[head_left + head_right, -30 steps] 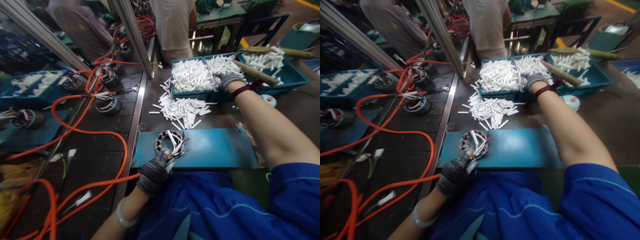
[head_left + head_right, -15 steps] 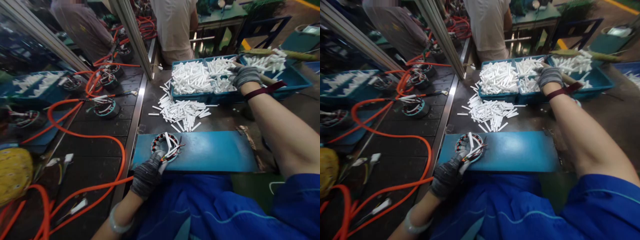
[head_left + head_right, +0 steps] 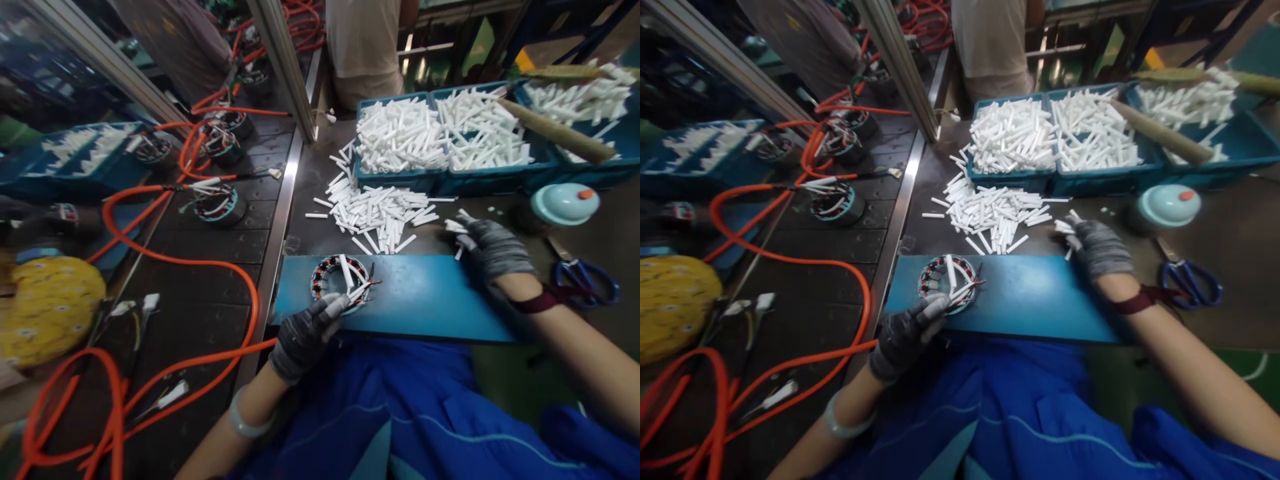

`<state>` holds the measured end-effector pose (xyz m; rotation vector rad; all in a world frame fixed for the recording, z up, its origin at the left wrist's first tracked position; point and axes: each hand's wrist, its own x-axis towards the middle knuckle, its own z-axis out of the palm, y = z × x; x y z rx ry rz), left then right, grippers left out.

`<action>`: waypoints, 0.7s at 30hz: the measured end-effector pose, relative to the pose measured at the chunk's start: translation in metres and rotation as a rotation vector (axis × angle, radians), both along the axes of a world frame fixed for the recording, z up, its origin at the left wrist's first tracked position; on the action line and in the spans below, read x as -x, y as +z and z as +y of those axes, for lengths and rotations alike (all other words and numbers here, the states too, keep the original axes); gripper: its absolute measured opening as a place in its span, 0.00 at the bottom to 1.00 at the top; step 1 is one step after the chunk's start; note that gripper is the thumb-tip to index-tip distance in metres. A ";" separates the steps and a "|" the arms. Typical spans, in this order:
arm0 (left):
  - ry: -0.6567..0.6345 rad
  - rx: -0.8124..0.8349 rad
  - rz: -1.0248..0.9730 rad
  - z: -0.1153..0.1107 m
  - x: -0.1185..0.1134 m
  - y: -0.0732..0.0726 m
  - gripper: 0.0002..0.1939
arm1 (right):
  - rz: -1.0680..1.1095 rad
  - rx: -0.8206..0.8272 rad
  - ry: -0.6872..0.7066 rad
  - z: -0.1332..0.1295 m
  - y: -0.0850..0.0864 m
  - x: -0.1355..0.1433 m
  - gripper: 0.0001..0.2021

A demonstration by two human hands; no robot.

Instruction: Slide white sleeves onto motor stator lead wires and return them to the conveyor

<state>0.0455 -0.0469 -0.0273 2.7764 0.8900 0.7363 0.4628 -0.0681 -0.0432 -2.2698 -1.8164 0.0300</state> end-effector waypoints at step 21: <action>-0.020 0.232 -0.034 -0.003 0.003 0.003 0.18 | 1.052 0.030 0.129 -0.028 0.028 0.115 0.21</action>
